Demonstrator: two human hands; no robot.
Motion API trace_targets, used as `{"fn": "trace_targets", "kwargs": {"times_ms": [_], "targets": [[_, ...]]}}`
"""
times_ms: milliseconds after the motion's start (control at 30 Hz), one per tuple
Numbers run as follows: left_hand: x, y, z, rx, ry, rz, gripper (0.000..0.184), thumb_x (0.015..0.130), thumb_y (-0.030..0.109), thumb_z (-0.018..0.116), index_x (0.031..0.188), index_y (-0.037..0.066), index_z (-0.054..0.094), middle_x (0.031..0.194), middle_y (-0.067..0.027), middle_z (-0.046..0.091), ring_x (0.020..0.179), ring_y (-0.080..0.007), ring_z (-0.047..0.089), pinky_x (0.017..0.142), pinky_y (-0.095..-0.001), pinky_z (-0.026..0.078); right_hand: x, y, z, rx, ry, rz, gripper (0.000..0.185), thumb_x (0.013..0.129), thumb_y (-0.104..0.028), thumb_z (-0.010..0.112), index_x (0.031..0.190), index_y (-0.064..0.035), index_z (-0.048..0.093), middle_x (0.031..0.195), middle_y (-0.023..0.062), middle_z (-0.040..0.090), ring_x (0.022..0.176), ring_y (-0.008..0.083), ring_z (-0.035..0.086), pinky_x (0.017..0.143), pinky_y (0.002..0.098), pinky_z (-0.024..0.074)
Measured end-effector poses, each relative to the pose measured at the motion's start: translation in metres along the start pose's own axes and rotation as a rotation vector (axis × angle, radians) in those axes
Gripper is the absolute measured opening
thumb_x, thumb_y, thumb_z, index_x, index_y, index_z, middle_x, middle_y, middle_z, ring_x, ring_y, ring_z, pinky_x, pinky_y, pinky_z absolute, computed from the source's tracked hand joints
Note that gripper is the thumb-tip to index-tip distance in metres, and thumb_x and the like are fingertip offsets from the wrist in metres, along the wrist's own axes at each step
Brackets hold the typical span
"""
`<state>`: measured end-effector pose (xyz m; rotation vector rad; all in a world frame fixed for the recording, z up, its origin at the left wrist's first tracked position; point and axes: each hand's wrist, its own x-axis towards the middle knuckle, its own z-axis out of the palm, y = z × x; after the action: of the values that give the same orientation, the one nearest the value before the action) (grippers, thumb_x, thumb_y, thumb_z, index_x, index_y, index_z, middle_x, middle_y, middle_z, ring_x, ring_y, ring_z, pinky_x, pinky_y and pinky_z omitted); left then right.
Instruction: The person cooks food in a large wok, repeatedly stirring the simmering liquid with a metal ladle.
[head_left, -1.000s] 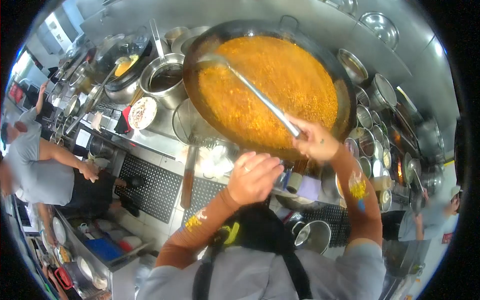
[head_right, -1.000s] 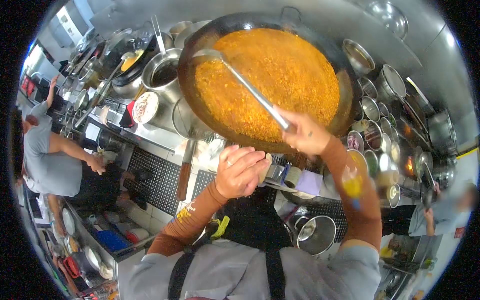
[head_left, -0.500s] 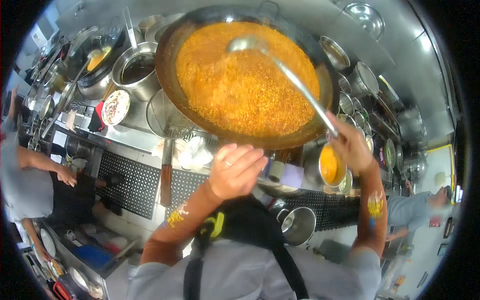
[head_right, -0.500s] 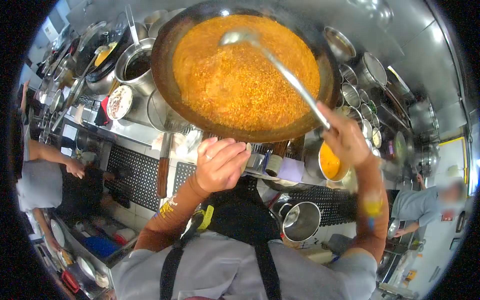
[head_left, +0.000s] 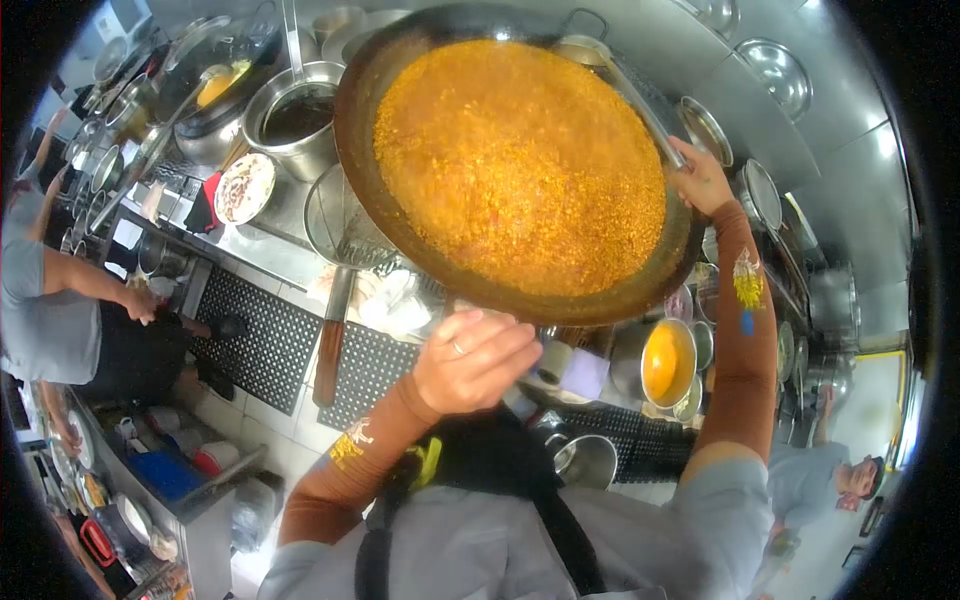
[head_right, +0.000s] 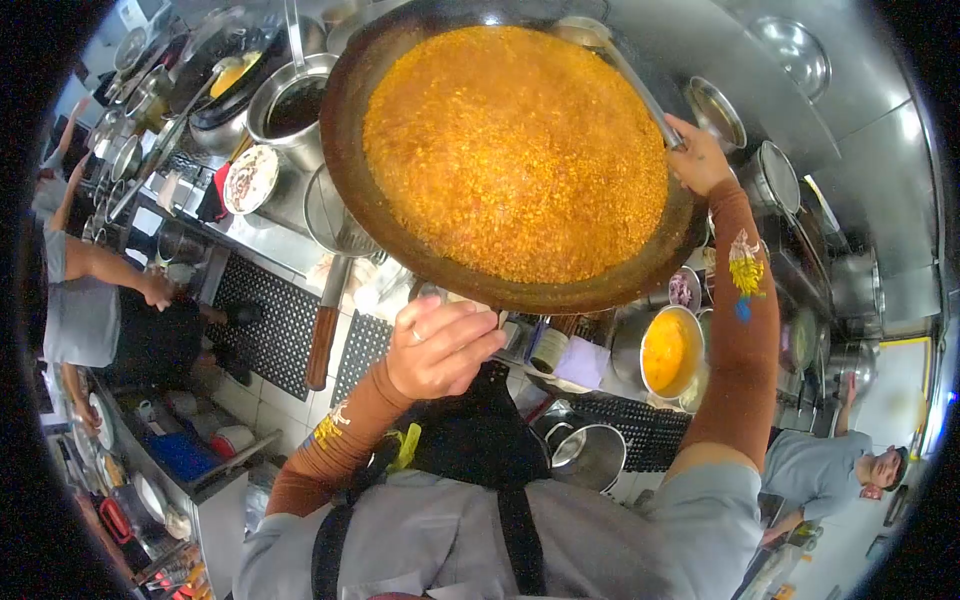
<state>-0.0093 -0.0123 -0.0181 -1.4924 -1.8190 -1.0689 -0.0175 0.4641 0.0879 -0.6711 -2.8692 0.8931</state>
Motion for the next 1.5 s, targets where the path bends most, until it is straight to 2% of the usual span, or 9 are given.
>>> {"fn": "trace_targets", "kwargs": {"times_ms": [267, 367, 567, 733, 1033, 1233, 1367, 1433, 1500], "targets": [[-0.003, -0.006, 0.007, -0.008, 0.04, 0.037, 0.027, 0.079, 0.015, 0.072, 0.105, 0.02, 0.079, 0.116, 0.0039, 0.072, 0.111, -0.0165, 0.063, 0.112, -0.0407, 0.035, -0.065, 0.026, 0.001, 0.117, 0.081, 0.113, 0.07, 0.088, -0.003, 0.064, 0.156, -0.0056, 0.046, 0.073, 0.0003, 0.06, 0.055, 0.008, 0.054, 0.049, 0.0255, 0.0465], [0.001, -0.008, 0.006, -0.003, 0.068, 0.062, 0.024, 0.083, 0.018, 0.066, 0.103, 0.016, 0.079, 0.116, 0.0016, 0.073, 0.109, -0.0173, 0.065, 0.101, -0.036, 0.043, -0.095, 0.043, 0.005, 0.19, 0.139, 0.144, 0.07, 0.087, -0.002, 0.065, 0.155, -0.0058, 0.049, 0.071, -0.0001, 0.061, 0.056, 0.009, 0.056, 0.049, 0.0269, 0.0473], [0.002, -0.007, 0.002, -0.026, 0.043, 0.068, 0.028, 0.08, 0.012, 0.068, 0.106, 0.017, 0.077, 0.117, 0.001, 0.072, 0.109, -0.0196, 0.064, 0.106, -0.0406, 0.039, -0.168, 0.04, 0.023, 0.362, 0.216, 0.249, 0.072, 0.086, 0.002, 0.067, 0.155, -0.0002, 0.046, 0.071, 0.0019, 0.064, 0.051, 0.0087, 0.054, 0.047, 0.027, 0.0447], [0.001, -0.006, 0.0, -0.076, 0.034, 0.056, 0.034, 0.076, 0.007, 0.067, 0.108, 0.014, 0.077, 0.116, -0.0012, 0.072, 0.108, -0.0228, 0.065, 0.106, -0.0432, 0.039, -0.238, 0.006, 0.055, 0.575, 0.276, 0.321, 0.075, 0.088, 0.004, 0.066, 0.158, 0.0012, 0.038, 0.082, 0.006, 0.069, 0.054, 0.0096, 0.059, 0.047, 0.0249, 0.0475], [0.005, -0.001, -0.01, -0.148, -0.004, 0.024, 0.038, 0.072, 0.008, 0.069, 0.11, 0.011, 0.076, 0.117, -0.0034, 0.07, 0.107, -0.0245, 0.065, 0.105, -0.0443, 0.041, -0.373, -0.115, 0.123, 0.881, 0.351, 0.468, 0.073, 0.09, 0.004, 0.065, 0.158, -0.0005, 0.037, 0.08, 0.0047, 0.064, 0.055, 0.0122, 0.058, 0.046, 0.0269, 0.0493], [0.002, -0.002, -0.005, -0.145, 0.019, 0.033, 0.037, 0.074, 0.009, 0.07, 0.111, 0.01, 0.075, 0.119, -0.0033, 0.069, 0.11, -0.0241, 0.063, 0.105, -0.0452, 0.04, -0.415, -0.179, 0.108, 0.949, 0.152, 0.535, 0.076, 0.09, 0.006, 0.065, 0.16, -0.0042, 0.036, 0.09, 0.0065, 0.064, 0.062, 0.0115, 0.06, 0.049, 0.0256, 0.0493], [0.002, -0.001, -0.005, -0.135, 0.01, 0.029, 0.036, 0.076, 0.011, 0.068, 0.111, 0.011, 0.076, 0.117, -0.0032, 0.071, 0.11, -0.0235, 0.064, 0.103, -0.0458, 0.042, -0.385, -0.166, 0.114, 0.785, 0.042, 0.356, 0.076, 0.09, 0.009, 0.063, 0.16, -0.0036, 0.037, 0.092, 0.005, 0.064, 0.063, 0.0101, 0.058, 0.053, 0.0257, 0.0506], [-0.014, 0.007, -0.004, -0.154, -0.008, 0.023, 0.035, 0.077, 0.012, 0.067, 0.11, 0.011, 0.076, 0.115, -0.0033, 0.071, 0.108, -0.0233, 0.065, 0.102, -0.0458, 0.042, -0.361, -0.151, 0.116, 0.521, -0.058, 0.249, 0.075, 0.089, 0.008, 0.064, 0.159, -0.0034, 0.04, 0.093, 0.004, 0.064, 0.068, 0.0113, 0.059, 0.059, 0.0277, 0.0526], [0.005, -0.007, 0.0, -0.115, 0.031, 0.056, 0.034, 0.077, 0.012, 0.066, 0.109, 0.012, 0.077, 0.113, -0.0033, 0.072, 0.106, -0.023, 0.066, 0.101, -0.0457, 0.043, -0.304, -0.137, 0.113, 0.266, -0.034, -0.097, 0.072, 0.088, 0.006, 0.064, 0.157, -0.0032, 0.043, 0.095, 0.0076, 0.065, 0.075, 0.0186, 0.061, 0.068, 0.0329, 0.0539]]}}
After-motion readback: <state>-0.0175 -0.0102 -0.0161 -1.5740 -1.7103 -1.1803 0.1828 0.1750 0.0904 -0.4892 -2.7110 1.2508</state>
